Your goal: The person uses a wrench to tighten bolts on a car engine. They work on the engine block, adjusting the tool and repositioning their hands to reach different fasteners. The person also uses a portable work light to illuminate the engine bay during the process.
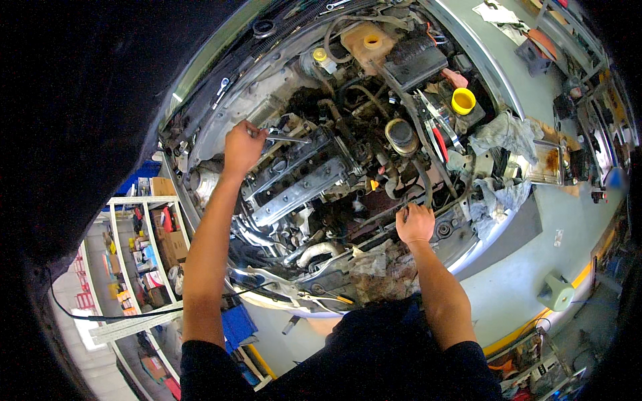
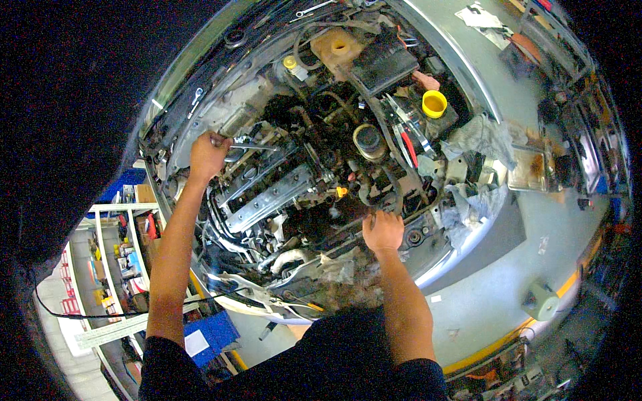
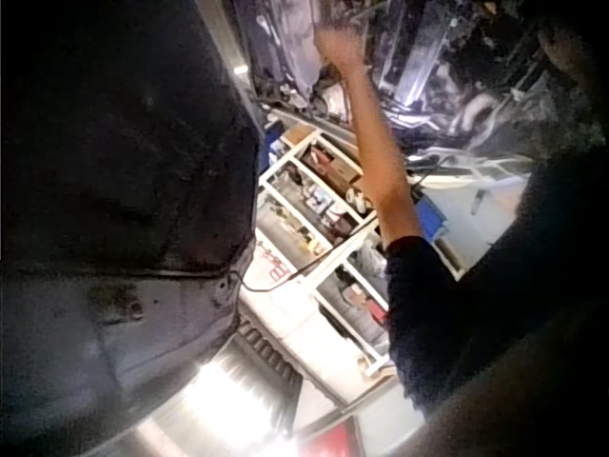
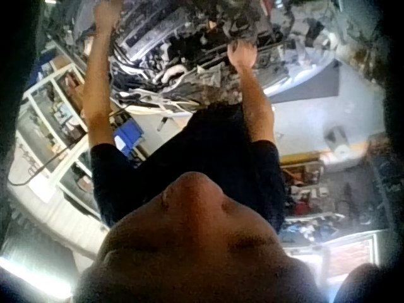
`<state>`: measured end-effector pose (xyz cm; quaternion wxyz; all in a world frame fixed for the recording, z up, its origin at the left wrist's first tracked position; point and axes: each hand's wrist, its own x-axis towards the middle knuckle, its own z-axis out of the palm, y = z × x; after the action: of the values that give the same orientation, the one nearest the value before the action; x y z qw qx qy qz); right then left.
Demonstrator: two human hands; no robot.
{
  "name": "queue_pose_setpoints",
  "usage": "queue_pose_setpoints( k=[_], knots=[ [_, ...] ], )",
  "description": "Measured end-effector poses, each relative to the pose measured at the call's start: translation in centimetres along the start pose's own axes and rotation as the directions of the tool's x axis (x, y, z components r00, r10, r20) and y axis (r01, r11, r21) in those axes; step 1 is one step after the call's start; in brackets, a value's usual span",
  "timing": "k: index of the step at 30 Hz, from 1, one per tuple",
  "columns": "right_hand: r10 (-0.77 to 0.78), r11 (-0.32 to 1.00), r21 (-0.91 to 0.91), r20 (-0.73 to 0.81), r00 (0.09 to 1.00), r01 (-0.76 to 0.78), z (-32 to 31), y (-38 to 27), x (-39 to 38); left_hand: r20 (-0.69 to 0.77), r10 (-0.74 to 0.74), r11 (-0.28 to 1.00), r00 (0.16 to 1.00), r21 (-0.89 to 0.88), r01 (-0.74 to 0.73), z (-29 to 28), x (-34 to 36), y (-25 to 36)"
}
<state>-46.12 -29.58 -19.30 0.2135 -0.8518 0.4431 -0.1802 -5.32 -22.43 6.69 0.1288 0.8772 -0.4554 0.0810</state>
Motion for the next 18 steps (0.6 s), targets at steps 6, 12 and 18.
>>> queue_pose_setpoints(
  k=[6, 12, 18],
  knots=[
    [0.008, 1.0, 0.0, 0.018, 1.0, -0.008, -0.1, 0.0, 0.0, 0.385, 0.344, 0.884, 0.857, 0.174, -0.433, -1.4, 1.1, 0.4],
    [0.005, 1.0, 0.018, 0.011, 1.0, -0.005, -0.1, 0.0, 0.1, 0.298, 0.021, 0.992, 0.954, 0.116, -0.059, -0.7, 1.8, 0.8],
    [0.002, 1.0, -0.002, -0.009, 1.0, -0.002, -0.1, 0.0, 0.1, 0.21, -0.153, 0.983, 0.966, 0.13, 0.127, -1.3, 1.1, 2.0]
  ],
)
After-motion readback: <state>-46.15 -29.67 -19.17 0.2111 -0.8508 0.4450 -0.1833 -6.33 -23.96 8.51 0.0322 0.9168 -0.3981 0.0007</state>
